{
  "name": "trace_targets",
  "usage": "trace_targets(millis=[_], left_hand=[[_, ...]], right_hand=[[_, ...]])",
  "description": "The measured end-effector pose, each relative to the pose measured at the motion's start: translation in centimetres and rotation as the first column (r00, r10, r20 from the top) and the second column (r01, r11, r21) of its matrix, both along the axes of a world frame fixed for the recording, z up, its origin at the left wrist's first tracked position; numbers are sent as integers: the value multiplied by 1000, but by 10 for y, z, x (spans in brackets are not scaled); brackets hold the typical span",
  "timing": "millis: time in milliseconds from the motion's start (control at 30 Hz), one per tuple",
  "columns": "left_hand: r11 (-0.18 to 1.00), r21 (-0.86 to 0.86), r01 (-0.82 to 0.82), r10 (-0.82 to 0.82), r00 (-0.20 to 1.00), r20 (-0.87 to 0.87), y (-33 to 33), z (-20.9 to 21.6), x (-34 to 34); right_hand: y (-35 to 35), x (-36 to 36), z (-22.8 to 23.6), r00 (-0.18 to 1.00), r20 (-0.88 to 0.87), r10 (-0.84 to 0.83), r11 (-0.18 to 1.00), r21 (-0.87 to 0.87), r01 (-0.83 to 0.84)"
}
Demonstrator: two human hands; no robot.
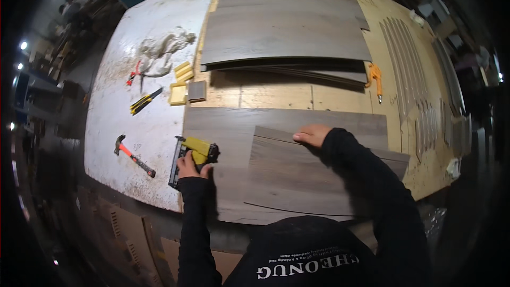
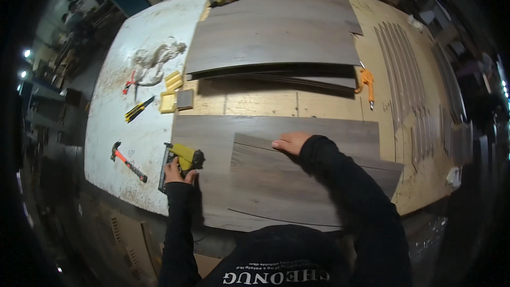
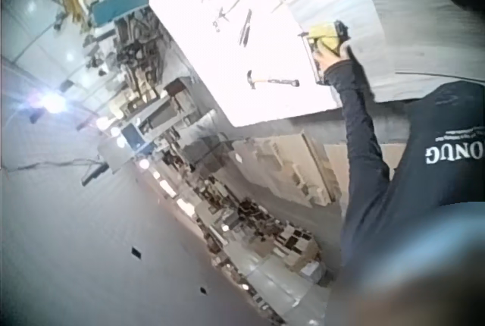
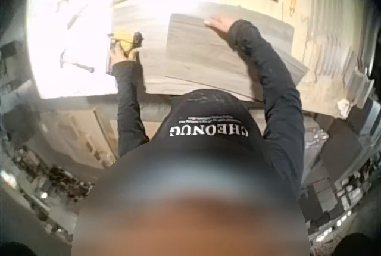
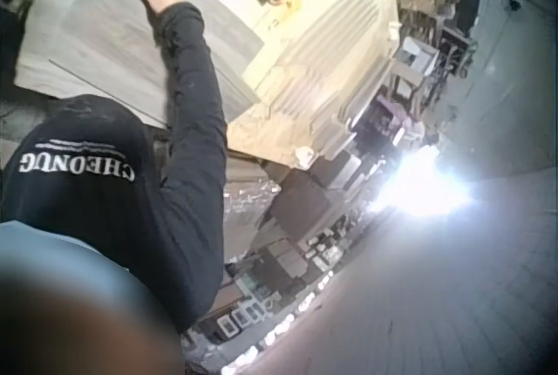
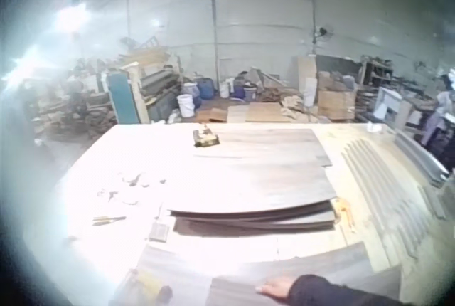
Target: The person assembles a wood panel by positioning wooden strips onto a base panel and securing them using a staple gun and a hammer.
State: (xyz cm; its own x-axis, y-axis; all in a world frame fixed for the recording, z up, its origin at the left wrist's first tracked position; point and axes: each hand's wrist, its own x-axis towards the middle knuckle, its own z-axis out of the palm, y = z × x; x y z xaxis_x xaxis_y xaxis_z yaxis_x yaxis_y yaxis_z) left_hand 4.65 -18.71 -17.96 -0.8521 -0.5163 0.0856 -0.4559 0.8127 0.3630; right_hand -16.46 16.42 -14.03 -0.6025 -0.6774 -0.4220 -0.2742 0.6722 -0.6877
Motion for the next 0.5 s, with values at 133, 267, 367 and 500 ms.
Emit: trace_targets(millis=[133, 267, 367, 500], left_hand=[[989, -10, -147, 147, 980, 136, 2, 0, -9], [987, 129, -95, 69, 979, 190, -20, -8, -2], [918, 395, -16, -49, 987, 154, -21, 22, -14], [811, 584, -23, -126, 969, 212, -3, 91, -31]], right_hand=[[4, 8, -47, 986, 166, 3, 997, -77, 10], [3, 17, -53, 968, 248, 33, 997, -71, -16], [5, 23, -46, 960, 275, -49, 998, -19, 56], [1, 26, -36, 965, 246, -84, 996, -3, 88]])
